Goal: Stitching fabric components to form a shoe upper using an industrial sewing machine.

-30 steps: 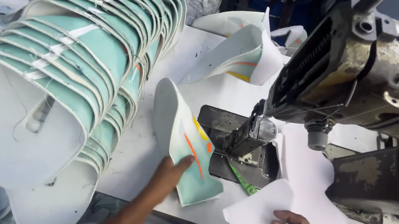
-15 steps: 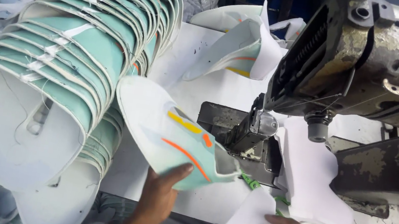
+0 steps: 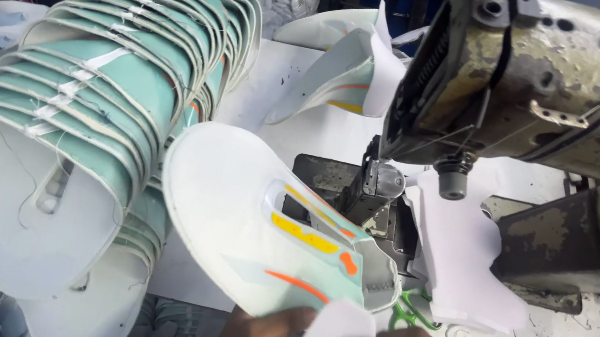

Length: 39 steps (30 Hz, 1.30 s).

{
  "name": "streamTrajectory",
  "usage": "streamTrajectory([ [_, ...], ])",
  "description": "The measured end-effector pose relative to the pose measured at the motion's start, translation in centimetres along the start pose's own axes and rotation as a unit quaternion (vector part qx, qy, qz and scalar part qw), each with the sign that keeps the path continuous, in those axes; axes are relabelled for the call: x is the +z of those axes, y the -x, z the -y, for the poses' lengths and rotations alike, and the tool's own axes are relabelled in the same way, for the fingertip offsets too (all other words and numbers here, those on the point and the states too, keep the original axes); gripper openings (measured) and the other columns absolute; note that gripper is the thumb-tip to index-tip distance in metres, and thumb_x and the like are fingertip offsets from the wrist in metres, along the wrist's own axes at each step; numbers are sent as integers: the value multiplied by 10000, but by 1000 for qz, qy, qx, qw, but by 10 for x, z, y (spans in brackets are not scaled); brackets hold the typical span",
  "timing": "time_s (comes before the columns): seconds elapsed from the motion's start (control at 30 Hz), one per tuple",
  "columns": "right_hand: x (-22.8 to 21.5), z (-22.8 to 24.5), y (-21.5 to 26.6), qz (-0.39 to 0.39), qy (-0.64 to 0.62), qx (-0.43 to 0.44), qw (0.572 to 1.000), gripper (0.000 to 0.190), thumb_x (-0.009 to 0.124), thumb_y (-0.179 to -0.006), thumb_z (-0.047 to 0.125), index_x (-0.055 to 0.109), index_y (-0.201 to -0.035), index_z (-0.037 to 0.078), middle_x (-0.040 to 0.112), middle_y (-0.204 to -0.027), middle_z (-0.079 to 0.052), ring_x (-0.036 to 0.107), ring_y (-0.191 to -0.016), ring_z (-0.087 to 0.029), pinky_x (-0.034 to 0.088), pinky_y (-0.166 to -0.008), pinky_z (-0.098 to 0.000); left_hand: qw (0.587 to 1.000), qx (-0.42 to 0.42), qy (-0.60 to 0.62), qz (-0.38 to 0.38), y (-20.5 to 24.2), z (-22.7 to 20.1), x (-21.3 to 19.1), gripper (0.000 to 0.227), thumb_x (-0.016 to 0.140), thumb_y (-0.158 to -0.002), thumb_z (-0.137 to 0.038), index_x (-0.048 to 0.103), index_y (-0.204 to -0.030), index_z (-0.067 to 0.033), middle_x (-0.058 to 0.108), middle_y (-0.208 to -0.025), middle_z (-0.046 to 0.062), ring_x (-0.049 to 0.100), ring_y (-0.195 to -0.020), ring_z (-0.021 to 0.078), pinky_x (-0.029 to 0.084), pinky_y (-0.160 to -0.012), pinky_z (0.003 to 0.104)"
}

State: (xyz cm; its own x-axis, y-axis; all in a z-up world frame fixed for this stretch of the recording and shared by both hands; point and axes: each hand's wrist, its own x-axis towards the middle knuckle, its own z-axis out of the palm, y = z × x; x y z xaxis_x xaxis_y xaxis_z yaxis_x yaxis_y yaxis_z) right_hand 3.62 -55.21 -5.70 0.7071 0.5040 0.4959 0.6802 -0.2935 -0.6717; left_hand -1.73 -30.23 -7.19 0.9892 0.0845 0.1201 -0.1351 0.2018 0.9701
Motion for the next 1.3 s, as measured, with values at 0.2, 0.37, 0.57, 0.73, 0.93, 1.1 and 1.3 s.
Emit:
streamTrajectory([
  [0.2, 2, 33, -33, -15, 47, 61, 997, 345, 836, -728, 45, 777, -1059, 124, 743, -897, -47, 769, -804, -160, 604, -652, -298, 928, 135, -333, 93, 22, 13, -14, 123, 774, -831, -98, 738, -935, -44, 762, -1062, 154, 760, -1102, 334, 553, -999, 446],
  [0.37, 0, 35, -35, -16, 36, 69, 997, 374, 837, -726, 38, 776, -1085, 122, 734, -878, -42, 765, -792, -144, 602, -646, -289, 915, 148, -359, 109, 24, 13, -14, 256, 736, -878, -73, 736, -1129, -25, 752, -1159, 183, 731, -1155, 366, 523, -1044, 485],
  [0.57, 1, 36, -36, -15, 31, 98, 995, 372, 842, -721, 40, 789, -1078, 130, 732, -842, -39, 728, -780, -148, 600, -632, -288, 884, 198, -406, 120, 33, 36, -22, 379, 703, -896, -80, 709, -1265, 8, 729, -1228, 204, 695, -1215, 389, 468, -1113, 528],
  [0.73, 6, 35, -35, -5, 33, 143, 989, 353, 853, -720, 53, 806, -1059, 143, 740, -829, -39, 718, -777, -148, 603, -612, -289, 854, 217, -454, 130, 41, 54, -29, 393, 692, -893, -84, 713, -1275, 7, 723, -1227, 190, 679, -1247, 386, 427, -1153, 545],
  [0.93, 7, 33, -41, -24, 53, 102, 993, 322, 839, -715, 70, 786, -1028, 124, 738, -1002, -108, 735, -940, -198, 597, -723, -339, 853, 211, -462, 121, 38, 54, -29, 450, 709, -878, -101, 698, -1320, -16, 709, -1288, 191, 654, -1291, 368, 420, -1162, 525],
  [1.1, 11, 27, -37, -14, -1, 148, 989, 266, 823, -781, 58, 773, -1037, 106, 784, -1022, -60, 755, -980, -181, 615, -769, -328, 983, -32, -179, 14, 19, 36, -8, 549, 739, -847, -139, 630, -1368, -3, 695, -1329, 193, 630, -1291, 339, 429, -1136, 494],
  [1.3, 22, 40, -44, -34, 18, 194, 980, 291, 835, -750, 56, 783, -1034, 90, 771, -985, -81, 753, -840, -155, 593, -578, -269, 958, -192, 215, -10, 9, -11, 8, 780, 827, -747, -133, 483, -1433, 9, 627, -1382, 188, 582, -1312, 292, 450, -1107, 449],
])
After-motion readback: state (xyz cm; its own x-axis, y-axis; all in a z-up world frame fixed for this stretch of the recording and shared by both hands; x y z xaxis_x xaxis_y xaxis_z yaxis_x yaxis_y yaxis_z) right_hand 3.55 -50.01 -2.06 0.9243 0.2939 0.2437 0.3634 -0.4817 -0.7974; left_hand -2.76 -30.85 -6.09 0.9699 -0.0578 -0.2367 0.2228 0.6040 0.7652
